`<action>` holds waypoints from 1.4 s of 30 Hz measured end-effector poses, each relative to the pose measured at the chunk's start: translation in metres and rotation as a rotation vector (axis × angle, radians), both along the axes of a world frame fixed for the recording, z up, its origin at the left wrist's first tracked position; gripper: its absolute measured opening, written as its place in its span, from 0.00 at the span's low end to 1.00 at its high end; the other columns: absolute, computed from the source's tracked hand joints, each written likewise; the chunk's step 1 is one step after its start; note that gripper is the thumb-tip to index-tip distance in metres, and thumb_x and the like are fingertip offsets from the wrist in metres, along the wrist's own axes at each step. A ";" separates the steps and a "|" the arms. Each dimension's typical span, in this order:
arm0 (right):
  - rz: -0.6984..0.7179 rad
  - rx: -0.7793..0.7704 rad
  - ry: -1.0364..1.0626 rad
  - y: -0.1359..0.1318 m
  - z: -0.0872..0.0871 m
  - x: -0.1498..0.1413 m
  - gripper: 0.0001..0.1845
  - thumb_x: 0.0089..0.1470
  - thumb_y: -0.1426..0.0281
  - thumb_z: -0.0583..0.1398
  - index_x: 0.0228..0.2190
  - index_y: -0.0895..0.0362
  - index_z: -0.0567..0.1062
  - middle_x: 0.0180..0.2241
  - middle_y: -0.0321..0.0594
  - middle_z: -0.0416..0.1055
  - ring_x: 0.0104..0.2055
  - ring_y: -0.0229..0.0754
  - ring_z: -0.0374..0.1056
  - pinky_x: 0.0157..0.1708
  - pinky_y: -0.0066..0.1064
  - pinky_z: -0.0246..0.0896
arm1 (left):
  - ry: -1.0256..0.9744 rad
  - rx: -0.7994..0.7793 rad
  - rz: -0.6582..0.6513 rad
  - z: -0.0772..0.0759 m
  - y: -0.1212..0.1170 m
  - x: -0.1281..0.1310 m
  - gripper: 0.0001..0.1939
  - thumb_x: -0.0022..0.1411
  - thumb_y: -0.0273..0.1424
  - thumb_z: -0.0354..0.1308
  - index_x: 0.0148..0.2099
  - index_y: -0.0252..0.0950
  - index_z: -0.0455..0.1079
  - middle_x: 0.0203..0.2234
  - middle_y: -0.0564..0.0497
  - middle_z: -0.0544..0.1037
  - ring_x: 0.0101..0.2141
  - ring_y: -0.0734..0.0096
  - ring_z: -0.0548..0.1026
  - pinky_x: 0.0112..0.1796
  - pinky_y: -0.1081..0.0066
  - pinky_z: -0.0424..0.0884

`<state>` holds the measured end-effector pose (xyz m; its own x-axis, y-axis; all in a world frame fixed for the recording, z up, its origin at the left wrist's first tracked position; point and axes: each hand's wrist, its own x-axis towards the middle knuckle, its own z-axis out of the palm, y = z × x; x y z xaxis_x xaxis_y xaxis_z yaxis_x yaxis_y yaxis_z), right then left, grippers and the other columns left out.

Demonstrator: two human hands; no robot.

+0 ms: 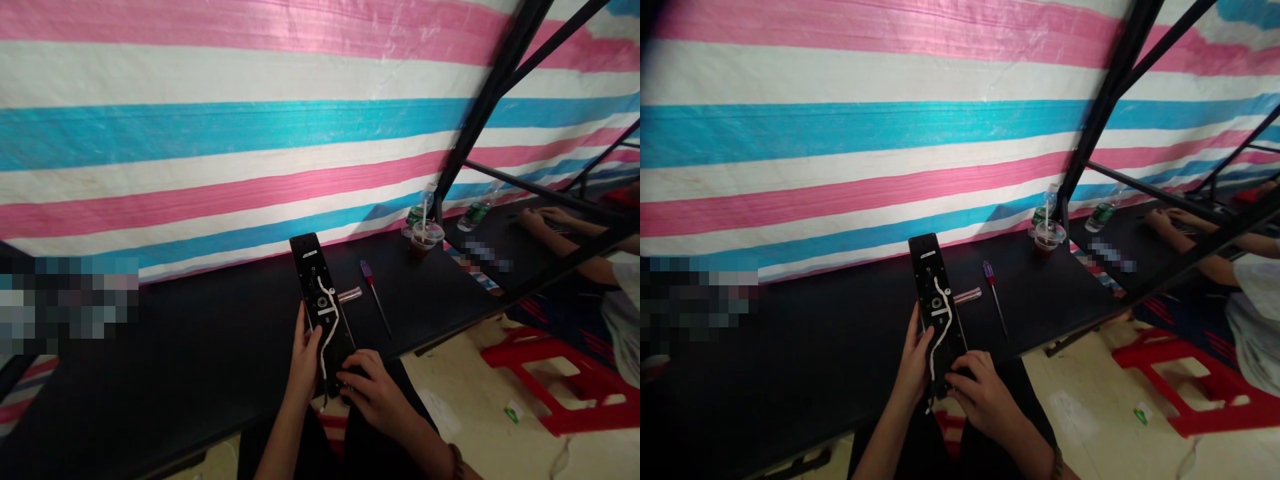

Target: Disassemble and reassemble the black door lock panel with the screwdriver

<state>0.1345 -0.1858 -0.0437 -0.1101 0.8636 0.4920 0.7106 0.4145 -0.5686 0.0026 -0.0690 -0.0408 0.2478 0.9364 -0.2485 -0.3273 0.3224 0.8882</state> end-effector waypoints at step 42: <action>-0.122 0.152 0.152 0.015 -0.014 -0.019 0.14 0.63 0.78 0.57 0.46 0.52 0.76 0.35 0.41 0.73 0.38 0.44 0.68 0.36 0.36 0.69 | 0.355 0.291 0.099 -0.010 -0.005 0.001 0.30 0.73 0.41 0.48 0.73 0.43 0.52 0.70 0.50 0.58 0.69 0.63 0.55 0.67 0.62 0.51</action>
<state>0.1158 -0.1705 -0.0580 0.0755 0.7804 0.6207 0.6717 0.4202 -0.6101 0.0039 -0.0741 -0.0507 0.1005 0.9946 -0.0255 -0.0033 0.0259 0.9997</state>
